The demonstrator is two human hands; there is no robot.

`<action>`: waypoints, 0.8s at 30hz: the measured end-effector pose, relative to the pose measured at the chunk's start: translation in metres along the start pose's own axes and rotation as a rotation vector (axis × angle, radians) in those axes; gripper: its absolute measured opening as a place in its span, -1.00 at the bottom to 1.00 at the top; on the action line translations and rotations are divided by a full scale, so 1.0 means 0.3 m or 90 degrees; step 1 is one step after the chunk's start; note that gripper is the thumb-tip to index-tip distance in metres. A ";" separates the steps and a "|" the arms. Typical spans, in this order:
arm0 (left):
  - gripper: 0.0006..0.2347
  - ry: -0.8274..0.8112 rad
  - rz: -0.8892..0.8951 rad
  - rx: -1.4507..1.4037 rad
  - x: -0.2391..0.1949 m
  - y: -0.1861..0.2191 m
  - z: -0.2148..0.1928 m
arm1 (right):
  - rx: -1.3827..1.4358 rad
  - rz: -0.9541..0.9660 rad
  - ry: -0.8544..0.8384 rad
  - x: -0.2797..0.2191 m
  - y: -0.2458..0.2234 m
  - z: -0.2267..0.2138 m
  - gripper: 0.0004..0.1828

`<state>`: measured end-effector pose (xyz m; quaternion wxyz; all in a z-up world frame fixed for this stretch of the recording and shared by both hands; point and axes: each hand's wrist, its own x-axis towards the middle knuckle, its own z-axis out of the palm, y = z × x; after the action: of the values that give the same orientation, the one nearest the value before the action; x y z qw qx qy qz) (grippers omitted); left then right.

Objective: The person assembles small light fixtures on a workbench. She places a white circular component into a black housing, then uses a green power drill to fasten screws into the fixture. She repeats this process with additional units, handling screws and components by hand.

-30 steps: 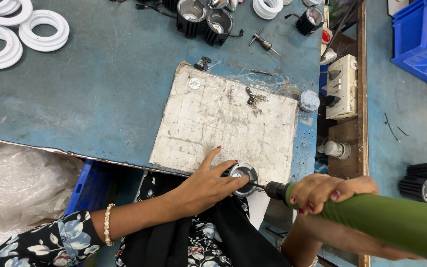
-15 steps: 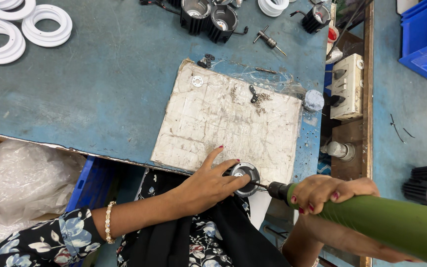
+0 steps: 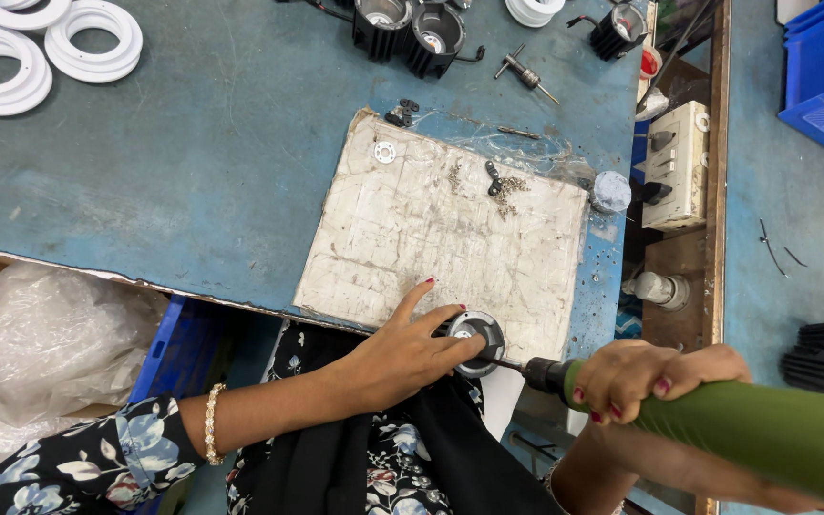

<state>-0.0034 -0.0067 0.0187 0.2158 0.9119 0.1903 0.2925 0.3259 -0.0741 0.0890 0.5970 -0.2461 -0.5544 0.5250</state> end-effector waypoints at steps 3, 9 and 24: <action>-0.60 0.003 0.002 0.004 -0.002 -0.001 0.004 | 0.001 -0.004 0.036 -0.012 -0.005 0.001 0.15; -0.60 -0.011 -0.007 0.000 -0.002 -0.001 0.009 | 0.015 0.005 -0.042 0.018 -0.031 -0.026 0.12; -0.59 -0.018 -0.005 0.014 -0.003 0.001 0.011 | 0.010 0.003 0.086 0.053 -0.007 0.063 0.24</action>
<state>-0.0020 -0.0082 0.0161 0.2099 0.9175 0.1942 0.2763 0.3067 -0.0660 0.1022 0.6339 -0.2774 -0.5082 0.5128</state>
